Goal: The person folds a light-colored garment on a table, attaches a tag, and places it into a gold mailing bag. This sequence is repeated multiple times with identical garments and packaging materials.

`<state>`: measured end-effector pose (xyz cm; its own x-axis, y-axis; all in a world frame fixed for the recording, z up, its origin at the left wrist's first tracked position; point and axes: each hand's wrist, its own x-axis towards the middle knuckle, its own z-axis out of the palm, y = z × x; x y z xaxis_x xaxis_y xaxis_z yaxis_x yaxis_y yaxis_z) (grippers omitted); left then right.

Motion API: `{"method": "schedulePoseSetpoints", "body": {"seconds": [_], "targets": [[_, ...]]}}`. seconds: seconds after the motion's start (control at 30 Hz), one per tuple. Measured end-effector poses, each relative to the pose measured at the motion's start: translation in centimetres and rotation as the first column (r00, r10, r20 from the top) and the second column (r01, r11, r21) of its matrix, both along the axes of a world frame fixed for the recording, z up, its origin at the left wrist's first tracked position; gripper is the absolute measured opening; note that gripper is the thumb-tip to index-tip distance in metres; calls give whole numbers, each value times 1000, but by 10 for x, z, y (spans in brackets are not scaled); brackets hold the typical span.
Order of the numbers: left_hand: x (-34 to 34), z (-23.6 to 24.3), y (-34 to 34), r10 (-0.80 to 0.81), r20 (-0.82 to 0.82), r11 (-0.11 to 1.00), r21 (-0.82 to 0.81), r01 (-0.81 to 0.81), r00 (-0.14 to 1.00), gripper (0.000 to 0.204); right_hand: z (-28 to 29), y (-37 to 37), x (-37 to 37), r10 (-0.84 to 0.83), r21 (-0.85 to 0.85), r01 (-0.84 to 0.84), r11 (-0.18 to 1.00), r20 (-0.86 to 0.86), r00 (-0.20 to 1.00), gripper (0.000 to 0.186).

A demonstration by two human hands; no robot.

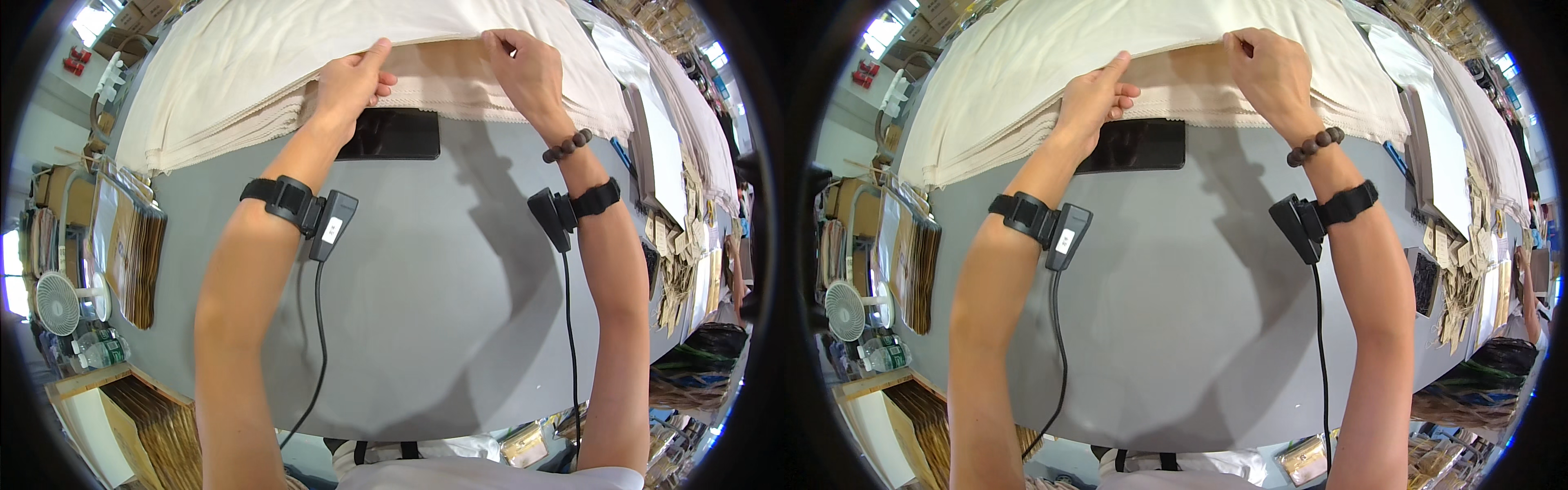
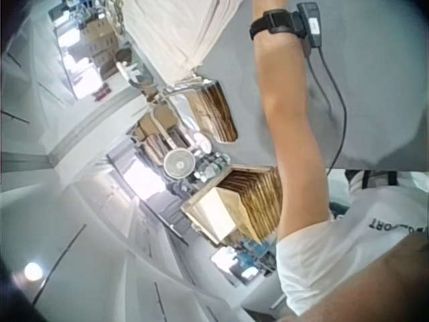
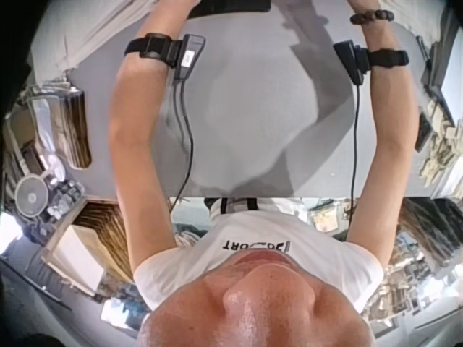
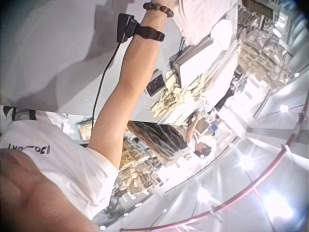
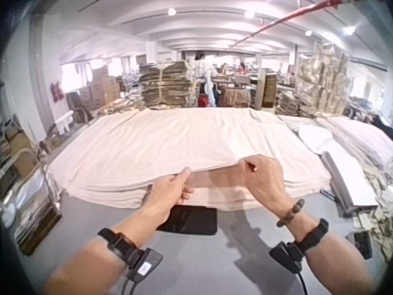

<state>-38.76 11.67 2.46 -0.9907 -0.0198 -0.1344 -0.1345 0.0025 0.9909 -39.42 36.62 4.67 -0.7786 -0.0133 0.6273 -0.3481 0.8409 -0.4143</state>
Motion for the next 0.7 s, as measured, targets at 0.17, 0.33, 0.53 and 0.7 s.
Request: {"method": "schedulePoseSetpoints", "body": {"seconds": [0.17, 0.33, 0.53, 0.7], "targets": [[-8, 3, -17, 51, 33, 997, 51, -52, 998, 28, 2, -3, 1, 37, -202, -14, 979, 114, 993, 31], [12, 12, -22, -73, 41, 936, -343, 82, 997, 39, 2, -5, -2, 87, -258, -50, 965, 136, 987, 37], [11, 13, -9, -218, -137, 865, -486, 126, 966, 60, 3, -10, -3, 41, -232, -14, 973, 113, 993, 36], [-17, 14, -15, -38, 9, 975, 221, 35, 999, 66, -12, -4, -10, 123, -132, -131, 983, -68, 990, 35]]}}
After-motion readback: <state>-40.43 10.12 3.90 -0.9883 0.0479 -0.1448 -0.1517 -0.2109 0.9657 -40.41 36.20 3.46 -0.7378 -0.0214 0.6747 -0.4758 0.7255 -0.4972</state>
